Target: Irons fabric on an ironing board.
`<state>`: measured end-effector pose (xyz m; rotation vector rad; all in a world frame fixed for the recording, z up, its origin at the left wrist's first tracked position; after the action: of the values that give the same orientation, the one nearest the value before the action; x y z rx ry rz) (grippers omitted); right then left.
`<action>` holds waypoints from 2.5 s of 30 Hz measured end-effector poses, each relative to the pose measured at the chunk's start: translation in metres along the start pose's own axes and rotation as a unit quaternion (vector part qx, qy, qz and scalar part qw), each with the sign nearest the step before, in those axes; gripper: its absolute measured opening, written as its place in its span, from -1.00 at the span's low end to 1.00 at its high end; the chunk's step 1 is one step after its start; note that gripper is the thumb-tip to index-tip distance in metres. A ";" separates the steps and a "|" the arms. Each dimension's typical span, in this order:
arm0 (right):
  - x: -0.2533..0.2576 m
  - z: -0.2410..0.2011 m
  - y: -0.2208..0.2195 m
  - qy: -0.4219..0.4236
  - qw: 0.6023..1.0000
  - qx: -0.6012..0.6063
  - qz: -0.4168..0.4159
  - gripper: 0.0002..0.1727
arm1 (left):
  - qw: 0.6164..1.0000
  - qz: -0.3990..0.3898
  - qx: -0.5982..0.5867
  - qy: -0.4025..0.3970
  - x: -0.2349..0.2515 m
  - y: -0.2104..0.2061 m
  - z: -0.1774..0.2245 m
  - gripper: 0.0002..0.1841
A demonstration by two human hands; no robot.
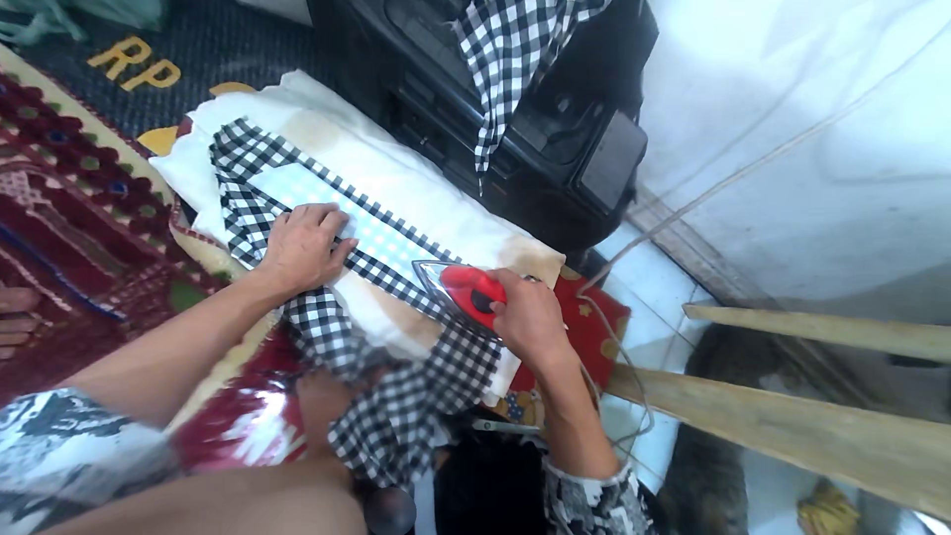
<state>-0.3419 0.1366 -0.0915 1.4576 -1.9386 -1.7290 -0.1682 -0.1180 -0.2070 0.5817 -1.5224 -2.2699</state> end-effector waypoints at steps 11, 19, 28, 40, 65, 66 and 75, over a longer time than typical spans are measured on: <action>-0.092 0.005 -0.074 0.232 0.944 0.219 -0.083 -0.67 | 0.999 0.015 -0.046 -0.017 -0.033 0.005 0.033 -0.43; -0.091 0.034 -0.127 0.202 0.942 0.244 -0.112 -0.63 | 0.979 -0.038 -0.098 -0.175 -0.120 -0.028 0.106 -0.49; -0.085 0.091 -0.095 0.037 0.969 0.153 -0.189 -0.62 | 0.960 -0.061 -0.118 -0.246 -0.149 -0.055 0.131 -0.54; -0.092 0.061 -0.126 0.010 0.944 0.041 -0.329 -0.61 | 0.962 -0.076 -0.119 -0.235 -0.148 -0.057 0.130 -0.54; -0.102 0.056 -0.114 0.002 0.947 0.009 -0.320 -0.75 | 0.963 -0.076 -0.166 -0.198 -0.142 -0.048 0.127 -0.57; -0.103 0.059 -0.111 0.009 0.948 0.016 -0.318 -0.74 | 0.963 -0.076 -0.171 -0.193 -0.141 -0.047 0.127 -0.57; -0.113 0.097 -0.080 0.099 0.932 0.194 -0.291 -0.70 | 0.940 -0.106 -0.288 -0.152 -0.120 -0.019 0.145 -0.57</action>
<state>-0.3059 0.2957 -0.1367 2.4454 -1.9347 -1.3267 -0.1407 0.0631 -0.1582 0.2379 -0.8459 -2.9025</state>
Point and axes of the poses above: each hand's wrist, its own x-axis towards the middle knuckle, its own y-axis out of the back of the hand, z = x × y, the point moved 5 cm from there along x, towards the middle knuckle, and after that the axes turned 6 degrees about -z, right-handed, at the moved point
